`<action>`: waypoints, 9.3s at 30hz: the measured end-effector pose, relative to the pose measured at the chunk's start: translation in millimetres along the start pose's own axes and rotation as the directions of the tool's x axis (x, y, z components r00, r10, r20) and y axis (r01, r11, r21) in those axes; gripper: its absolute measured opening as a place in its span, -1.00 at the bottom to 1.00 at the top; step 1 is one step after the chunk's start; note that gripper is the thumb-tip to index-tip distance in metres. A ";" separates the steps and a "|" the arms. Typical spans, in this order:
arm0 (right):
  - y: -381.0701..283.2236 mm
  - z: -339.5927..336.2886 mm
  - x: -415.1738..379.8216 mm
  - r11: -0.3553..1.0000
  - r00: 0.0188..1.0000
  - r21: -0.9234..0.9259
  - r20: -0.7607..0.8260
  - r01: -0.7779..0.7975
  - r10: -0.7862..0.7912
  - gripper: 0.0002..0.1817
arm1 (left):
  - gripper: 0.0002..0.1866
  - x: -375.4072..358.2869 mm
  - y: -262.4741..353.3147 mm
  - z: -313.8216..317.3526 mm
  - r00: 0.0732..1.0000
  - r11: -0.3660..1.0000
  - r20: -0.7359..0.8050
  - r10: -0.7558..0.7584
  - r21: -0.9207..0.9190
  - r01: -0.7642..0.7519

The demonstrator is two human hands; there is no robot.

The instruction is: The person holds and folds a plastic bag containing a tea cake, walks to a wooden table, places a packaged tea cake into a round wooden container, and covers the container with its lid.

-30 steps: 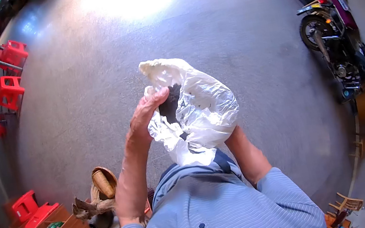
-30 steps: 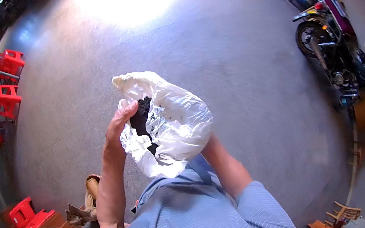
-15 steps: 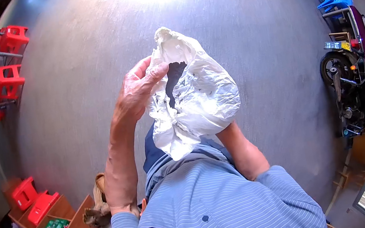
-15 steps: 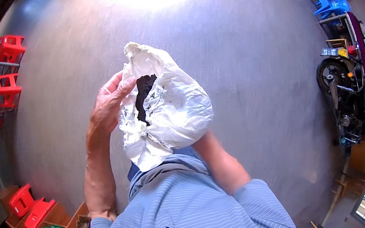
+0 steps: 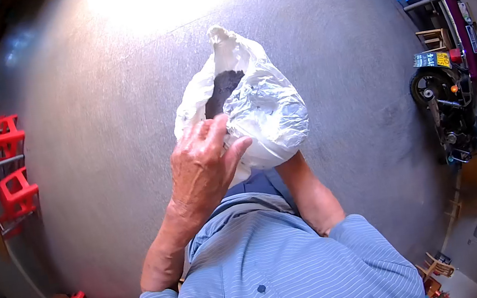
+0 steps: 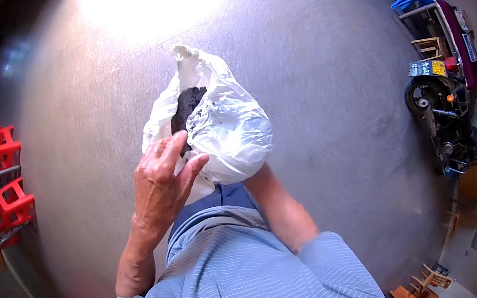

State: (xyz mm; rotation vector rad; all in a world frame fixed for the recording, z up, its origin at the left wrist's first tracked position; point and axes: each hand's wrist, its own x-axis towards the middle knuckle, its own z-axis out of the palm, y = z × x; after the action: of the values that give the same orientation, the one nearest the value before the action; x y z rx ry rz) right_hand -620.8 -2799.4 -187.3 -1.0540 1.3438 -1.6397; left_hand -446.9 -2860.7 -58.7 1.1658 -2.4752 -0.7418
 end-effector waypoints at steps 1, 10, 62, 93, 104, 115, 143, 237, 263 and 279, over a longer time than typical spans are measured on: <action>7.1 2.6 20.4 1.000 1.000 -0.001 -0.001 0.011 -0.011 -0.39 | -0.35 19.7 -10.0 1.7 0.999 0.999 -0.032 0.007 0.051 -0.005; 22.4 -27.8 -57.3 0.992 0.982 0.066 0.145 0.108 -0.117 -0.43 | -0.53 -81.9 54.7 83.6 0.971 0.989 -0.216 -0.100 0.085 0.121; 254.7 190.1 1052.9 0.999 0.943 0.048 0.329 0.025 -0.040 -0.49 | -0.62 873.5 -435.4 -178.6 0.737 0.967 -0.634 -0.234 -0.069 0.247; 370.3 416.2 1641.9 0.976 0.859 0.129 0.505 -0.175 0.087 -0.51 | -0.43 1352.5 -760.4 -310.2 0.588 -0.313 0.180 -0.789 -0.940 -0.133; 435.9 523.2 1818.3 0.942 0.831 0.177 0.535 -0.286 0.151 -0.52 | -0.57 1481.1 -881.8 -392.8 0.542 0.901 -0.754 -0.371 -0.152 0.406; 490.6 532.7 1824.0 0.477 0.686 0.502 0.615 -0.721 0.389 -0.53 | -0.41 1614.0 -943.6 -356.0 0.895 0.965 -0.392 -0.214 0.059 0.256; 566.0 608.3 1938.4 -0.523 0.379 0.490 0.871 -0.697 0.312 -0.55 | -0.23 1640.0 -1003.8 -401.5 0.085 0.556 -0.714 -0.695 -0.460 0.693; 549.2 634.3 1973.1 -0.231 0.422 0.517 0.833 -0.824 0.357 -0.64 | -0.53 1621.4 -1026.5 -404.4 -0.160 -0.092 0.091 -0.983 -0.996 0.001; 524.1 654.7 1986.6 0.972 0.709 -0.139 0.666 -0.188 0.232 -0.56 | -0.61 1611.8 -1012.5 -404.7 -0.185 0.087 -0.076 -0.980 -0.995 -0.056; 521.1 663.1 1999.9 0.979 0.673 -0.192 0.716 -0.067 0.186 -0.50 | -0.53 1609.4 -1002.6 -394.3 -0.127 0.075 -0.095 -0.987 -0.985 0.154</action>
State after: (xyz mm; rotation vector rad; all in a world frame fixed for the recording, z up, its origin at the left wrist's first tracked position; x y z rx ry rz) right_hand -731.0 -4959.8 -365.4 -1.4639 0.9528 -0.8339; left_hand -638.7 -4781.0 -221.5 1.7894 -0.1069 -0.8499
